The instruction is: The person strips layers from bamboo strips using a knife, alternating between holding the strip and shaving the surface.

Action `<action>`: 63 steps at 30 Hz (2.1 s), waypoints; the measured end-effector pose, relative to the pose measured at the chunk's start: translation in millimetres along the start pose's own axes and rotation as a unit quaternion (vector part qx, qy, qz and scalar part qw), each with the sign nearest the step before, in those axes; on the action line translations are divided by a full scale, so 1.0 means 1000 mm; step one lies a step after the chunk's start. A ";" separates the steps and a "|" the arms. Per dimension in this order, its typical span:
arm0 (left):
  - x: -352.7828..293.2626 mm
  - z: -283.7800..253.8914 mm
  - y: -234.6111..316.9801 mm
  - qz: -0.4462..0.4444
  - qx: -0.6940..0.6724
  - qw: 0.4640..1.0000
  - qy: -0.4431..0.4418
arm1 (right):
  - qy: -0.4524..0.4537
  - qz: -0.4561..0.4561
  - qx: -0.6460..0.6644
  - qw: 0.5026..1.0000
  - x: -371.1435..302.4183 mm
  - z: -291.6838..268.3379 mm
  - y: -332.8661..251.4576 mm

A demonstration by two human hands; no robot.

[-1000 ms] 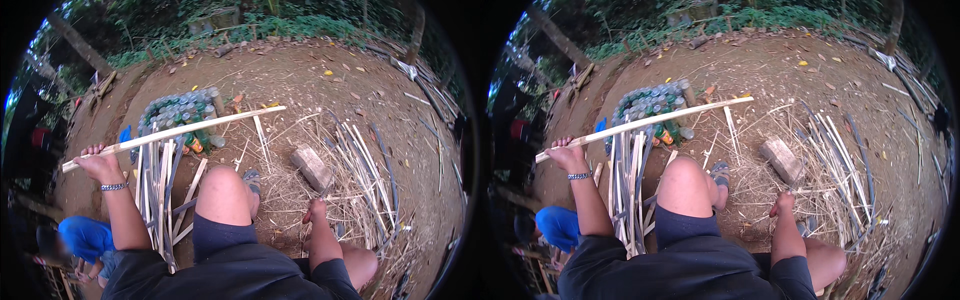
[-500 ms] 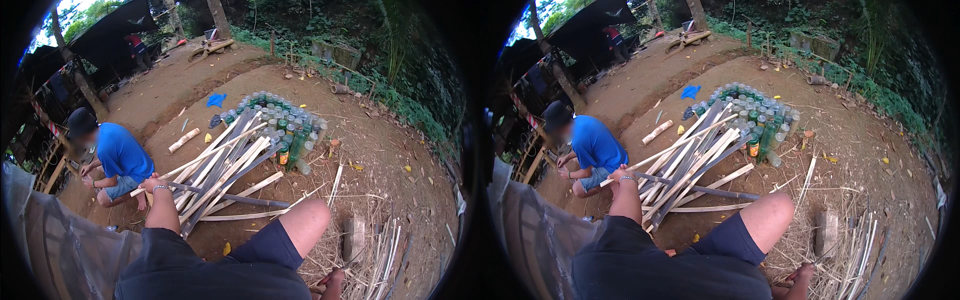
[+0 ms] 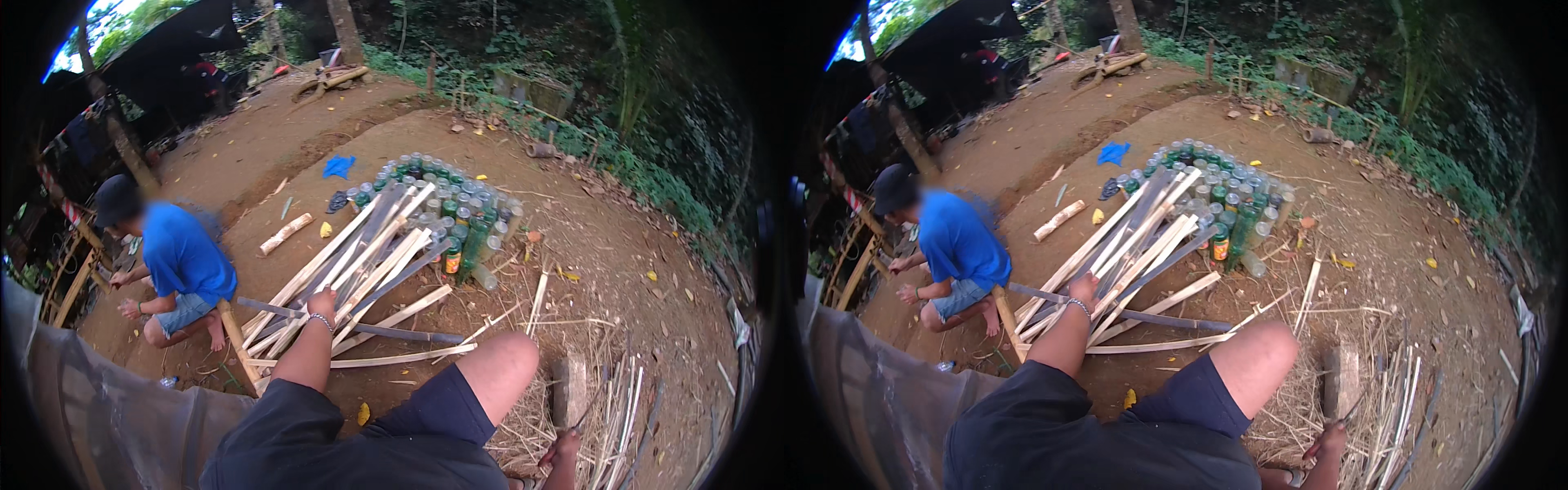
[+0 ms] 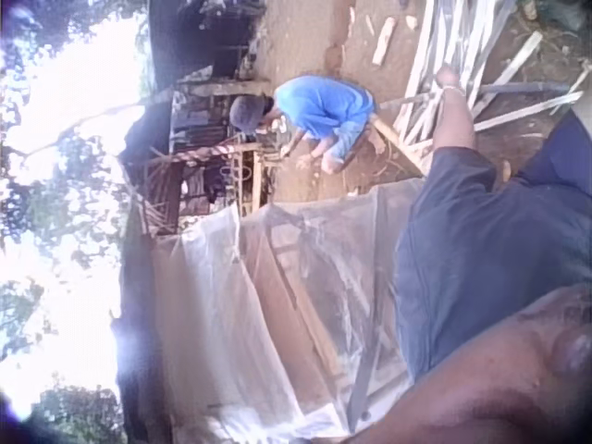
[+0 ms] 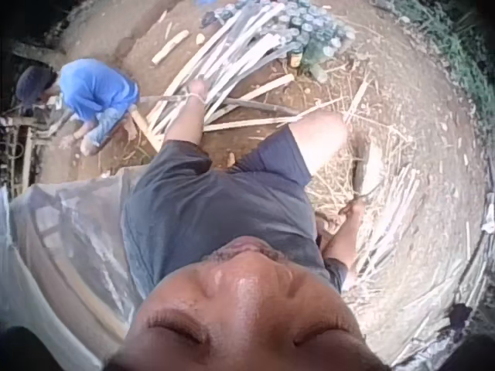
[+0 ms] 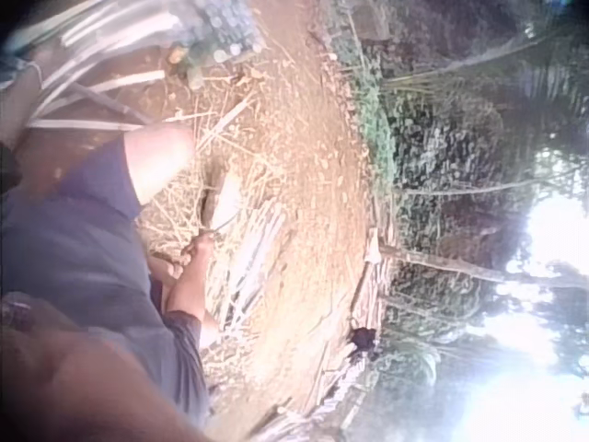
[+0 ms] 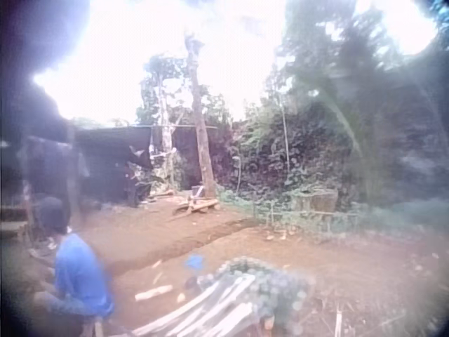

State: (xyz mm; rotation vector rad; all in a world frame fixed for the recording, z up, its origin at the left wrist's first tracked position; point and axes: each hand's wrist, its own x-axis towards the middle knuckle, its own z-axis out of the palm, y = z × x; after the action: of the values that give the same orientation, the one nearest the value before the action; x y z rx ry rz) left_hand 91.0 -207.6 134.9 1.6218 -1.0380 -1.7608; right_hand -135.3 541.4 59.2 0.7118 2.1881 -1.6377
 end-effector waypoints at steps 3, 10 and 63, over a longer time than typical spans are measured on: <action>-0.103 0.121 -0.002 0.091 0.075 0.971 -0.207 | -0.004 -0.055 -0.090 0.994 -0.038 -0.008 -0.082; -0.455 0.230 -0.034 0.469 0.234 0.455 -0.719 | 0.071 -0.127 -0.320 0.936 -0.075 -0.036 -0.183; -0.647 0.150 -0.079 -0.199 0.099 -0.151 -0.963 | 0.132 -0.257 -0.490 0.823 -0.181 -0.139 -0.359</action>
State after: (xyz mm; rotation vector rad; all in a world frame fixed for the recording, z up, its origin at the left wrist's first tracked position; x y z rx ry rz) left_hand 45.4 384.1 442.5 1.4267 0.3253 1.1447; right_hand -181.6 558.5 481.1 0.0207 3.1168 -0.3252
